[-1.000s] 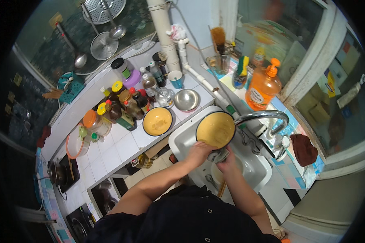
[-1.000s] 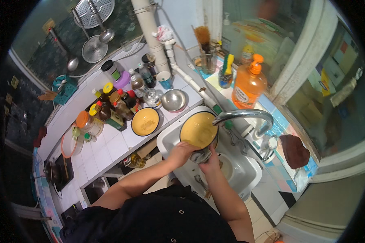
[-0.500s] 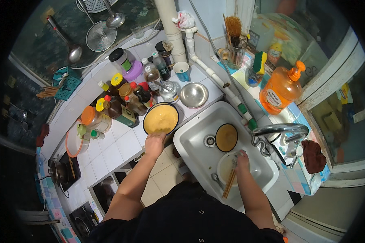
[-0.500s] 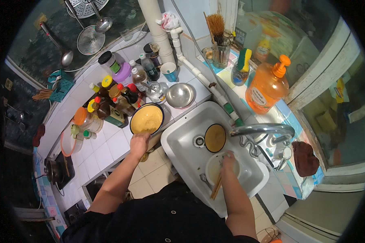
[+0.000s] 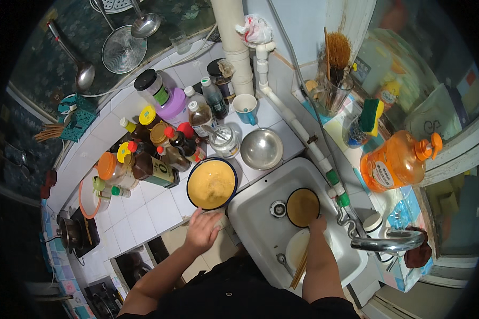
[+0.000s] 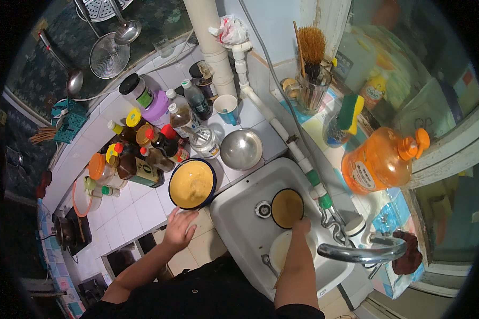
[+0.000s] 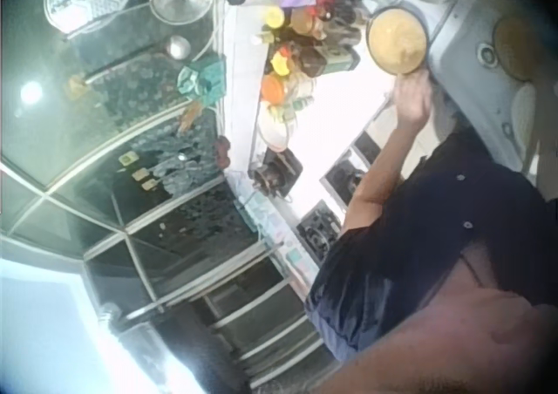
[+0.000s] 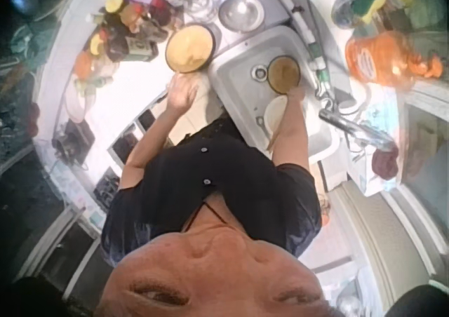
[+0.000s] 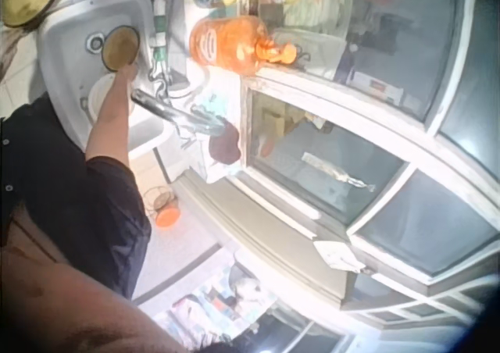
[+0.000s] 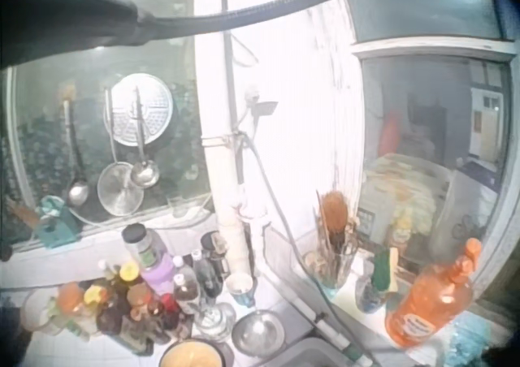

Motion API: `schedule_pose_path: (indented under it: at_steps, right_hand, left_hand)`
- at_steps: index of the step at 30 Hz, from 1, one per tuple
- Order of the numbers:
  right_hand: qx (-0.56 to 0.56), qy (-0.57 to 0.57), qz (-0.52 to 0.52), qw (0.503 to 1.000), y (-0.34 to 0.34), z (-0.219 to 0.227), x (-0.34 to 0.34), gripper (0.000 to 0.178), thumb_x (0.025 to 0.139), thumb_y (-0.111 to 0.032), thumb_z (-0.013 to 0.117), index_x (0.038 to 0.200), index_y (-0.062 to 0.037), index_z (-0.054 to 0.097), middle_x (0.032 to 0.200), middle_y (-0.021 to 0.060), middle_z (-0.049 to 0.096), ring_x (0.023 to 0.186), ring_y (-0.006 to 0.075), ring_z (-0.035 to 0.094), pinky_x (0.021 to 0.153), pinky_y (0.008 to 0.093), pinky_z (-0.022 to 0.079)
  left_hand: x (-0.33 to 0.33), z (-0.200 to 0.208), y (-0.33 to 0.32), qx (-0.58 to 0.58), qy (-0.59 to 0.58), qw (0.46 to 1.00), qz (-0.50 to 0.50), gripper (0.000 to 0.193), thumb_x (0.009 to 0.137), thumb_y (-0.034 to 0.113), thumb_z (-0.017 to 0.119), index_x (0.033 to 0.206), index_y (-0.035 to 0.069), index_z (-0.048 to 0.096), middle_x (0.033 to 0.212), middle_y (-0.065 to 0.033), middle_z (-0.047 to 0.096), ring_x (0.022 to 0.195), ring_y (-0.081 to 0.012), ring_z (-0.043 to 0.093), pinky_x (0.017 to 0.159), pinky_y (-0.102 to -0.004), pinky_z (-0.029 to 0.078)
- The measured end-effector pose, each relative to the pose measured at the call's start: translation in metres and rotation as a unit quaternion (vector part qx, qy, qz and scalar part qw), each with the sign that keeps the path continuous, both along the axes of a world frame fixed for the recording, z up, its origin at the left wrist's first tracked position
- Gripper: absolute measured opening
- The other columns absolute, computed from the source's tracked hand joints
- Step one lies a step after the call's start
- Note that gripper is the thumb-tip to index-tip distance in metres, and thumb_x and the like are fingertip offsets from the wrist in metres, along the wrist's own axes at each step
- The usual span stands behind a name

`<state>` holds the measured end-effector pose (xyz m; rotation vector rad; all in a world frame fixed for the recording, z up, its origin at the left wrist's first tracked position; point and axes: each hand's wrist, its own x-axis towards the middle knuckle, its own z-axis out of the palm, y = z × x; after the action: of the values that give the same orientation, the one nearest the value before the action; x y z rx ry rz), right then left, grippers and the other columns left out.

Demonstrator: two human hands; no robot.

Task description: The person washes various kitchen items in a sink, including a metal bowl, a yellow bowl, chopsticks, a white plate, a spoon, and a pink bowl. They use a cloth to scrub the items under running water and place the cleaned items on the counter or in a drying rack.

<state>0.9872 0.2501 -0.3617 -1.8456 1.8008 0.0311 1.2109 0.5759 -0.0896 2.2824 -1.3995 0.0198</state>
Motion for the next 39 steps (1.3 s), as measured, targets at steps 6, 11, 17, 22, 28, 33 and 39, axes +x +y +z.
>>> schedule_pose_path:
  at_steps: [6, 11, 17, 22, 28, 33, 39]
  right_hand:
    - [0.181, -0.096, -0.004, 0.979, 0.001, 0.012, -0.002, 0.041, 0.076, -0.026, 0.062, 0.106, 0.0008, 0.056, 0.102, 0.0178, 0.06, 0.09, 0.0285, 0.059, 0.076, 0.0393, 0.046]
    - [0.495, -0.334, -0.267, 0.757, 0.073, 0.087, 0.002, 0.039, 0.078, -0.013, 0.059, 0.114, 0.0012, 0.049, 0.111, 0.016, 0.055, 0.096, 0.0286, 0.057, 0.078, 0.0384, 0.048]
    - [0.607, -0.475, -0.156, 0.618, 0.132, 0.17, -0.015, 0.038, 0.082, -0.022, 0.057, 0.113, -0.0012, 0.051, 0.102, 0.0117, 0.06, 0.095, 0.0229, 0.058, 0.078, 0.0358, 0.047]
    - [0.466, -0.314, 0.043, 0.826, 0.109, 0.219, -0.058, 0.036, 0.082, -0.022, 0.059, 0.108, 0.002, 0.055, 0.1, 0.0102, 0.06, 0.088, 0.0181, 0.058, 0.076, 0.0298, 0.046]
    - [0.141, -0.421, 0.202, 0.873, 0.103, 0.256, -0.085, 0.04, 0.086, -0.028, 0.053, 0.115, -0.0002, 0.051, 0.11, 0.0128, 0.056, 0.097, 0.021, 0.055, 0.085, 0.0302, 0.041]
    - [0.084, -0.49, 0.298, 0.815, 0.132, 0.261, -0.051, 0.045, 0.09, -0.033, 0.044, 0.126, -0.0056, 0.042, 0.12, 0.0162, 0.05, 0.105, 0.0248, 0.052, 0.092, 0.0321, 0.038]
    - [-0.009, -0.142, 0.603, 0.785, 0.091, 0.296, -0.096, 0.037, 0.088, -0.036, 0.045, 0.115, -0.0117, 0.054, 0.122, 0.0091, 0.05, 0.115, 0.0263, 0.044, 0.097, 0.0343, 0.033]
  left_hand:
    - [-0.039, -0.032, -0.01, 0.044, 0.294, 0.955, -0.001, 0.051, 0.077, 0.012, 0.061, 0.123, 0.004, 0.041, 0.113, -0.0144, 0.049, 0.103, -0.0254, 0.051, 0.095, -0.0451, 0.034]
    - [-0.074, -0.081, -0.057, 0.037, 0.56, 0.823, 0.092, 0.088, 0.075, 0.024, 0.068, 0.136, -0.001, 0.01, 0.133, -0.0204, 0.031, 0.121, -0.0293, 0.036, 0.099, -0.0355, 0.031]
    - [-0.11, -0.051, -0.102, -0.157, 0.578, 0.8, -0.022, 0.086, 0.075, 0.015, 0.065, 0.137, 0.004, 0.007, 0.133, -0.0176, 0.03, 0.123, -0.0259, 0.033, 0.1, -0.0346, 0.03]
    - [-0.12, -0.051, -0.113, -0.243, 0.583, 0.775, 0.027, 0.064, 0.082, 0.008, 0.055, 0.133, 0.005, 0.016, 0.122, -0.0115, 0.038, 0.11, -0.0193, 0.042, 0.092, -0.0302, 0.037]
    - [-0.159, -0.013, -0.118, -0.14, 0.687, 0.707, 0.09, 0.057, 0.089, 0.033, 0.048, 0.134, 0.019, 0.016, 0.125, -0.008, 0.037, 0.11, -0.0185, 0.042, 0.077, -0.0337, 0.046]
    - [-0.18, -0.06, -0.128, -0.227, 0.74, 0.63, 0.064, 0.065, 0.087, 0.048, 0.044, 0.134, 0.013, 0.016, 0.128, -0.0071, 0.033, 0.114, -0.0183, 0.039, 0.077, -0.0319, 0.045]
    - [-0.14, 0.007, -0.122, -0.062, 0.764, 0.643, -0.001, 0.066, 0.084, 0.062, 0.038, 0.127, 0.012, 0.037, 0.102, -0.0021, 0.056, 0.082, -0.0107, 0.057, 0.064, -0.0224, 0.046]
